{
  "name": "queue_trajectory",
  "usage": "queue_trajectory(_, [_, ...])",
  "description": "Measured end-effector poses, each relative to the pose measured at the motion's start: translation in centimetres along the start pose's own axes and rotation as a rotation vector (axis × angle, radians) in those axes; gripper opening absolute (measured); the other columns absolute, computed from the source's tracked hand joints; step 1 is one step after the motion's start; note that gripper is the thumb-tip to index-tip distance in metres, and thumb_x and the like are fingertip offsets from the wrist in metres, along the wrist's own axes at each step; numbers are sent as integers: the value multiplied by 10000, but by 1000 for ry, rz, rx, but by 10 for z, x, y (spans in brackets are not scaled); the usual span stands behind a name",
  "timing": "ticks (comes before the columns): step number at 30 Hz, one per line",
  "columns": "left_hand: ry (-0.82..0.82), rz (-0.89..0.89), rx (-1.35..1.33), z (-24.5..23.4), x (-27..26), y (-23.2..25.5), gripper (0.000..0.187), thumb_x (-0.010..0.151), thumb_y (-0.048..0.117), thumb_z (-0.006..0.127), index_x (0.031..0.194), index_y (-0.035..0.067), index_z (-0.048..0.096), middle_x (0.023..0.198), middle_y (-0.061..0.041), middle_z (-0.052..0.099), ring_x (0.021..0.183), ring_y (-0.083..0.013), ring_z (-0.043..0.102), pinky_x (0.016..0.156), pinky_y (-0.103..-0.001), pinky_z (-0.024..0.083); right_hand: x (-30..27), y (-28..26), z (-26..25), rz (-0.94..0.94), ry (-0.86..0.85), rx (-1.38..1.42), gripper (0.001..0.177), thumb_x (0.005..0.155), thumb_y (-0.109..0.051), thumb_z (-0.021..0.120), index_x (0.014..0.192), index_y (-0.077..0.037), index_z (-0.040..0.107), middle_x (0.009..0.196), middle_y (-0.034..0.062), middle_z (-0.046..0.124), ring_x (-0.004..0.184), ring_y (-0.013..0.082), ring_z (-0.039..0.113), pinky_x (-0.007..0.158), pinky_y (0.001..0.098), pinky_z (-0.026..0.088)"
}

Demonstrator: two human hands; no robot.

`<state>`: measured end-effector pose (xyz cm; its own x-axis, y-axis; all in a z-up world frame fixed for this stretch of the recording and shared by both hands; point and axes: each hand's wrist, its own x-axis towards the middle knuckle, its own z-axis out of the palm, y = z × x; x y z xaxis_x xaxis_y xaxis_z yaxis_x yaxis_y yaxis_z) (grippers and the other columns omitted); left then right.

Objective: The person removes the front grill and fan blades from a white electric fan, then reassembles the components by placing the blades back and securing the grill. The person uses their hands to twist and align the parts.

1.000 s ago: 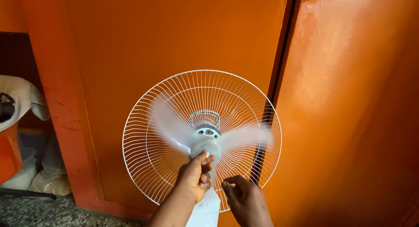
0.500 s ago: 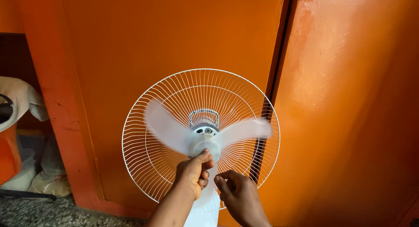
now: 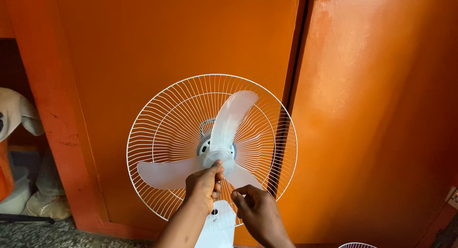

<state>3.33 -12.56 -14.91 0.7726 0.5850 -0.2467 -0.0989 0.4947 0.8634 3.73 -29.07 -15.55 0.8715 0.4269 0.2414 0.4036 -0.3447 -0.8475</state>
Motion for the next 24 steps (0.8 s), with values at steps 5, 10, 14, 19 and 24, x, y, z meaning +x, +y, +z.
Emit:
queue_trajectory(5, [40, 39, -16, 4, 0, 0, 216, 830, 195, 848, 787, 23, 724, 672, -50, 662, 460, -102, 466, 388, -234, 318, -1, 2, -5, -7, 21, 8, 331, 942, -308, 677, 1047, -4, 756, 616, 71, 669, 545, 118, 621, 547, 302, 513])
queue_trajectory(10, [90, 35, -70, 9, 0, -1, 204, 818, 161, 848, 753, 50, 690, 665, -43, 656, 473, -97, 507, 398, -226, 344, -5, 3, -7, 3, 12, 47, 321, 941, -294, 678, 1042, 0, 757, 622, 72, 664, 555, 122, 618, 554, 301, 511])
queue_trajectory(14, [124, -14, -191, 17, 4, -3, 203, 792, 140, 853, 749, 73, 666, 663, -23, 644, 480, -100, 507, 400, -231, 335, -9, 6, -11, 9, 15, 75, 329, 937, -295, 686, 1045, 9, 754, 638, 61, 679, 577, 114, 628, 576, 286, 523])
queue_trajectory(19, [179, -102, -269, 25, 22, -11, 244, 784, 130, 876, 743, 91, 639, 679, -2, 655, 497, -87, 528, 400, -220, 338, -21, -2, -21, -40, 30, 106, 352, 949, -304, 690, 1065, 21, 757, 645, 53, 652, 579, 96, 604, 565, 279, 513])
queue_trajectory(24, [149, -15, -222, 28, 37, -21, 212, 781, 132, 859, 728, 102, 655, 660, -9, 646, 490, -87, 527, 391, -220, 326, -32, -21, -35, 82, 31, 46, 419, 956, -357, 698, 1271, -84, 653, 617, 62, 619, 521, 117, 537, 504, 308, 461])
